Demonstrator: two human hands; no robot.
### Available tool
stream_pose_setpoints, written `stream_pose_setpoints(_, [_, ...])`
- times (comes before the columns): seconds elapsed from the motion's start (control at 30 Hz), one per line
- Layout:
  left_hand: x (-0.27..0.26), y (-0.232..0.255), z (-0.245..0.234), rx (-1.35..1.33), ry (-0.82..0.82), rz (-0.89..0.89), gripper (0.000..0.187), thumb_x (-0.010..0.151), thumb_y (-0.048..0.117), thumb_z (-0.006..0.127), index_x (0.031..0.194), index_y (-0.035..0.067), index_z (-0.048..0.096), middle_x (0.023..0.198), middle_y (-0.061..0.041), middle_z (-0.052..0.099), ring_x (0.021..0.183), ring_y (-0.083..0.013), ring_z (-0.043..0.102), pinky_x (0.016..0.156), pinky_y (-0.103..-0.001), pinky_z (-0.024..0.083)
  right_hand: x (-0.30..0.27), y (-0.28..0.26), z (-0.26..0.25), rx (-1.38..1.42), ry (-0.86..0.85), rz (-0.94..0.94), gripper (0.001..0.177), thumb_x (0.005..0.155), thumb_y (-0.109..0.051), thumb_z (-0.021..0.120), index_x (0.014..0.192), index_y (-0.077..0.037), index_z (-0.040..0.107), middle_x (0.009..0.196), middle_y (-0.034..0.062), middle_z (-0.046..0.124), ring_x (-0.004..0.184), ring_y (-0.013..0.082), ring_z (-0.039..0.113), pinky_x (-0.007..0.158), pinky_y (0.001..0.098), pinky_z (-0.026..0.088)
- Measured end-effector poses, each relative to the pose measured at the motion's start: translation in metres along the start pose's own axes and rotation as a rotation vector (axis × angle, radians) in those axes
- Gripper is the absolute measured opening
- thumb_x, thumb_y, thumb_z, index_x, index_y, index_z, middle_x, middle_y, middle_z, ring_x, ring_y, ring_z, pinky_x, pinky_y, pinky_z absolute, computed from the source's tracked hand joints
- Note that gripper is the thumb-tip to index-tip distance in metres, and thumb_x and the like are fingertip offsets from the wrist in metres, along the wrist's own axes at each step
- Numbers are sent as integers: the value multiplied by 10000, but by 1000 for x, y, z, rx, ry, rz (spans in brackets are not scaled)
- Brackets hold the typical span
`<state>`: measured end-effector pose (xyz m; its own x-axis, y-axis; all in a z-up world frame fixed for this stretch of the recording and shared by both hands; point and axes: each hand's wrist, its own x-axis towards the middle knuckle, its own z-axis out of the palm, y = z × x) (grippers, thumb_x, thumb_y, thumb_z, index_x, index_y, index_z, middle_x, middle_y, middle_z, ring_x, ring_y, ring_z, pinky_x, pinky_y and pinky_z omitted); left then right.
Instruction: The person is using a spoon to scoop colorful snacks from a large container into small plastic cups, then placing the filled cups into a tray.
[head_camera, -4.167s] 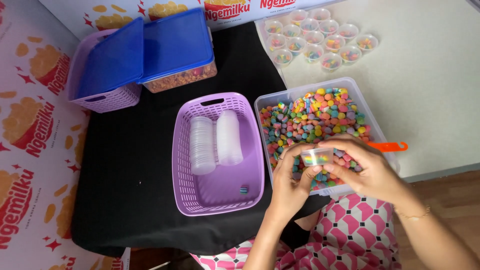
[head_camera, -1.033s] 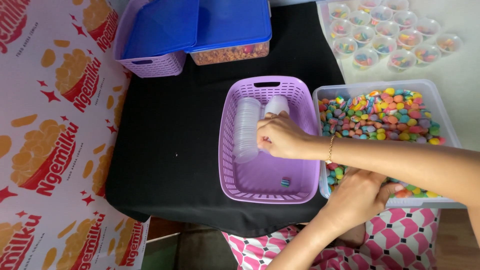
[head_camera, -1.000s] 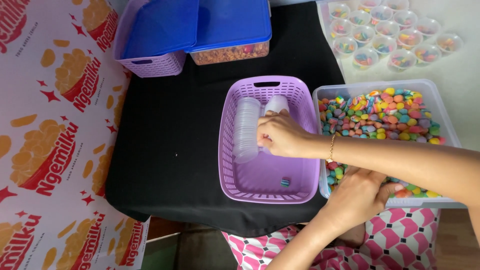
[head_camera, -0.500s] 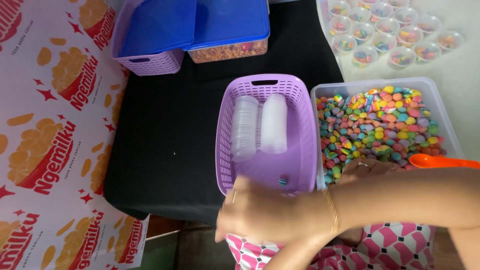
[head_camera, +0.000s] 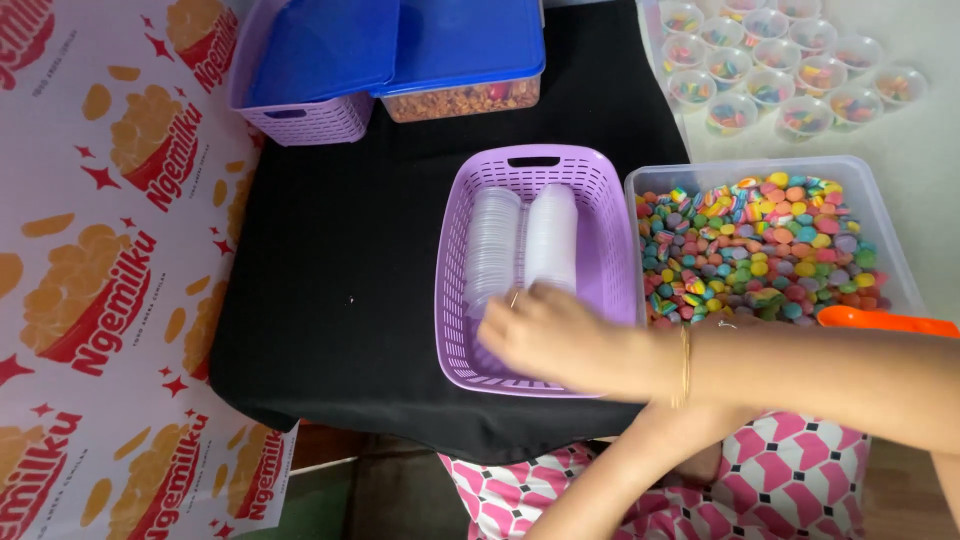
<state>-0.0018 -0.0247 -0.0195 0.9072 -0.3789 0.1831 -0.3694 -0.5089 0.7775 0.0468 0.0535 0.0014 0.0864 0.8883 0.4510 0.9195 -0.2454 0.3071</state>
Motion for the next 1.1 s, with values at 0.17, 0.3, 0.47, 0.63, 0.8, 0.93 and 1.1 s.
stream_pose_setpoints(0.17, [3, 7, -13, 37, -23, -27, 231, 947, 162, 507, 1003, 17, 678, 874, -142, 658, 980, -397, 661, 830, -553, 536, -20, 48, 28, -154, -143, 76, 152, 741, -44, 688, 796, -130, 576, 728, 18, 525, 606, 221, 641, 460, 280, 491])
stream_pose_setpoints(0.3, [2, 11, -13, 57, -50, -57, 291, 953, 182, 510, 1047, 13, 727, 906, -154, 709, 1036, -423, 710, 877, -568, 585, -31, 45, 34, -228, -125, 42, 189, 689, -26, 702, 709, -155, 565, 664, 9, 493, 560, 203, 610, 418, 277, 454])
stream_pose_setpoints(0.47, [-1, -11, 19, 116, 5, -4, 259, 931, 168, 545, 998, 3, 733, 842, -156, 692, 969, -402, 720, 843, -545, 593, -37, 50, 36, -159, -59, 77, 154, 737, -9, 681, 701, -125, 587, 690, 50, 505, 615, 231, 599, 428, 285, 442])
stream_pose_setpoints(0.63, [2, -5, 5, 140, 102, 63, 236, 919, 158, 566, 960, -5, 732, 807, -168, 691, 948, -415, 722, 825, -540, 587, -40, 69, 0, 40, -59, 212, 100, 822, -37, 667, 764, -109, 629, 722, 36, 556, 665, 240, 655, 446, 317, 497])
stream_pose_setpoints(0.8, [-3, -5, 3, -112, 378, 140, 324, 1017, 310, 610, 1056, -11, 637, 875, -192, 668, 890, -477, 667, 846, -548, 557, -53, 97, -75, 428, 167, 526, 90, 909, -56, 705, 947, -129, 744, 748, 77, 693, 693, 330, 704, 597, 377, 562])
stream_pose_setpoints(0.93, [-9, 18, -28, -434, 470, 1, 420, 999, 379, 605, 1263, 66, 513, 993, -82, 531, 843, -211, 561, 748, -366, 468, -87, 98, -152, 489, 147, 714, 116, 981, -52, 689, 1067, -8, 754, 801, 47, 732, 601, 135, 600, 594, 306, 487])
stream_pose_setpoints(1.1, [-9, 10, -27, -572, 572, 246, 982, 869, 396, 747, 1573, 32, 168, 1620, -223, 298, 1486, -327, 413, 1234, -461, 410, -146, 87, -159, 452, -68, 766, 125, 859, -116, 710, 961, -166, 763, 704, -46, 739, 515, 97, 608, 541, 301, 488])
